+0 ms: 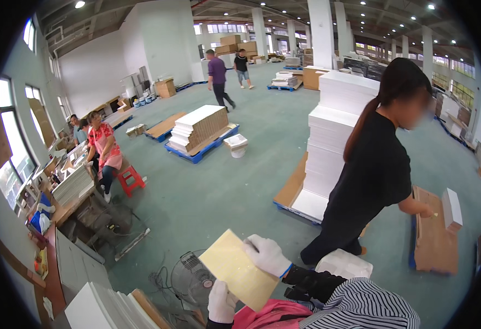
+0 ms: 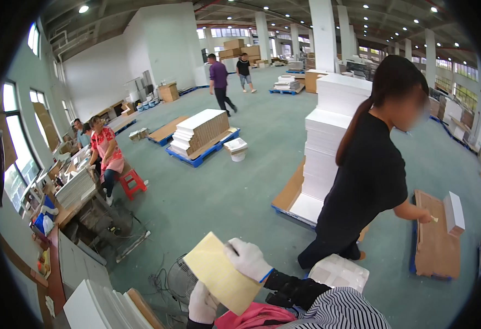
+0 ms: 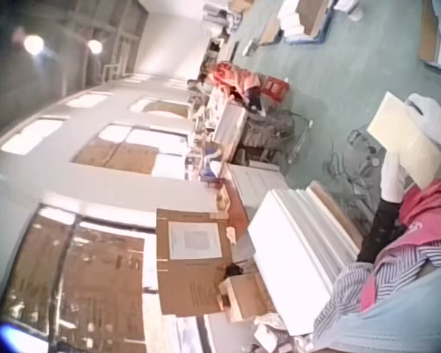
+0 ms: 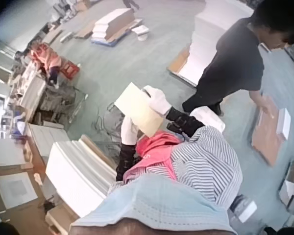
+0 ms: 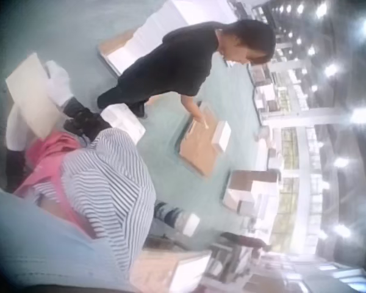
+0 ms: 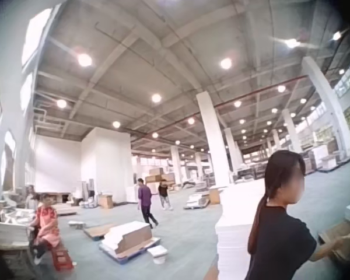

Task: The recorder uses a blue block and a scraper to polish and refine the edges and surface of white boards in a manufacturing setting.

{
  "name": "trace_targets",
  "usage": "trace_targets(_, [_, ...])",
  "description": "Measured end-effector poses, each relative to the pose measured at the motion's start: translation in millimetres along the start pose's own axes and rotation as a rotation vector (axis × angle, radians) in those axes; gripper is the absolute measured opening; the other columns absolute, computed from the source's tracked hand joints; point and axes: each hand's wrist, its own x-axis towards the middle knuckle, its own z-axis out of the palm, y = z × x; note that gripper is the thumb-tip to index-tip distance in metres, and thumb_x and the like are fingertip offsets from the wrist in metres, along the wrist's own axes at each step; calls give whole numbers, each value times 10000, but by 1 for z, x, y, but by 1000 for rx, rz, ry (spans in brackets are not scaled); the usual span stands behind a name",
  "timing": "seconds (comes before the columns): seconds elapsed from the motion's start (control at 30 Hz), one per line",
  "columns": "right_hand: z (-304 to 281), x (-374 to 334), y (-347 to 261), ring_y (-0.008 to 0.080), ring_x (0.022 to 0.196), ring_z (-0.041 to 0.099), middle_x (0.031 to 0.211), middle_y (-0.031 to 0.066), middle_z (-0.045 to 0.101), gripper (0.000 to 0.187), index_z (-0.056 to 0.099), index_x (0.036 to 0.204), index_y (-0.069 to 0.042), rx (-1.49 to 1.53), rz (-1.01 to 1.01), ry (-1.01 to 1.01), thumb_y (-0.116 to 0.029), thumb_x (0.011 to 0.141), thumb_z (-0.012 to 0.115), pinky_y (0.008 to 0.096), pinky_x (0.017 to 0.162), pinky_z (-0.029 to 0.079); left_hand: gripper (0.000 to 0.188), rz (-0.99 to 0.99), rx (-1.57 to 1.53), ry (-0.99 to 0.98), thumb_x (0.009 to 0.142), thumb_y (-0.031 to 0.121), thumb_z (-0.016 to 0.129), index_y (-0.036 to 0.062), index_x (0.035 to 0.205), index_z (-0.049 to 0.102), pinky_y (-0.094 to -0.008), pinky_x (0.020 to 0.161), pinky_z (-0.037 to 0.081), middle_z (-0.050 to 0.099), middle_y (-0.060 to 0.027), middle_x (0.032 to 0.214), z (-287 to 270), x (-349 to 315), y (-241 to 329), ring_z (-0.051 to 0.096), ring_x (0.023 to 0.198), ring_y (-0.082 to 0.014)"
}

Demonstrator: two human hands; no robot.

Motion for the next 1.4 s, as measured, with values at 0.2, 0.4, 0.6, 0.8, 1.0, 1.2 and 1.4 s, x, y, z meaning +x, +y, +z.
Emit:
trace_targets(0.2, [18, -23, -14, 412, 953, 673, 1012, 227, 700, 331, 663, 1085, -54, 208, -66, 53, -356, 983, 574, 478, 825, 524, 559, 120, 1118, 204, 916, 134, 597, 58, 1463, 512, -473, 1069, 426, 571, -172, 1418, -40, 13, -3, 586, 1230, -325])
trace_targets(0.4, [-28, -57, 13, 417, 939, 661, 991, 220, 696, 393, 655, 1098, -54, 180, 25, 214, -416, 994, 545, 486, 812, 510, 608, 324, 1555, 8, 862, 204, 622, 47, 1442, 529, -463, 972, 485, 600, -199, 1375, -62, 35, -20, 615, 1151, -381])
trace_targets(0.6, [-168, -70, 128, 394, 983, 637, 1023, 220, 661, 331, 605, 1014, -13, -429, 135, 477, -287, 1049, 423, 496, 860, 482, 569, 446, 1391, -41, 840, 244, 663, 46, 1367, 584, -495, 919, 513, 688, -204, 1182, -51, 43, -47, 650, 1014, -411])
trace_targets(0.8, [-393, -25, 211, 295, 757, 750, 833, 150, 758, 166, 772, 929, -65, 335, 500, 864, -187, 842, 701, 439, 645, 589, 181, -239, 142, 224, 996, 243, 539, 139, 1118, 622, -451, 763, 522, 626, -32, 855, -20, 38, -38, 587, 702, -230])
trace_targets(1.0, [-519, 24, 262, 334, 999, 735, 1101, 231, 722, 347, 636, 1187, -26, -487, 774, 950, -212, 895, 608, 474, 844, 583, 329, -347, 515, 558, 1048, 445, 503, 176, 1224, 575, -306, 518, 396, 583, 22, 831, 35, 19, -54, 460, 569, -137])
trace_targets(1.2, [-556, 66, 302, 377, 1098, 695, 1139, 234, 711, 613, 433, 1426, -76, -652, 842, 616, -227, 870, 642, 509, 928, 539, 492, -388, -12, 140, 1055, 384, 511, 58, 1422, 503, -402, 812, 479, 582, -116, 1255, 14, 24, -64, 575, 969, -279])
trace_targets(1.4, [-593, 73, 329, 379, 1059, 710, 1128, 225, 718, 741, 304, 1534, -128, -569, 808, 648, -236, 872, 619, 479, 909, 542, 476, -220, 387, 442, 1066, 331, 489, 29, 1435, 497, -454, 1007, 476, 561, -183, 1413, 25, 30, -68, 588, 1178, -355])
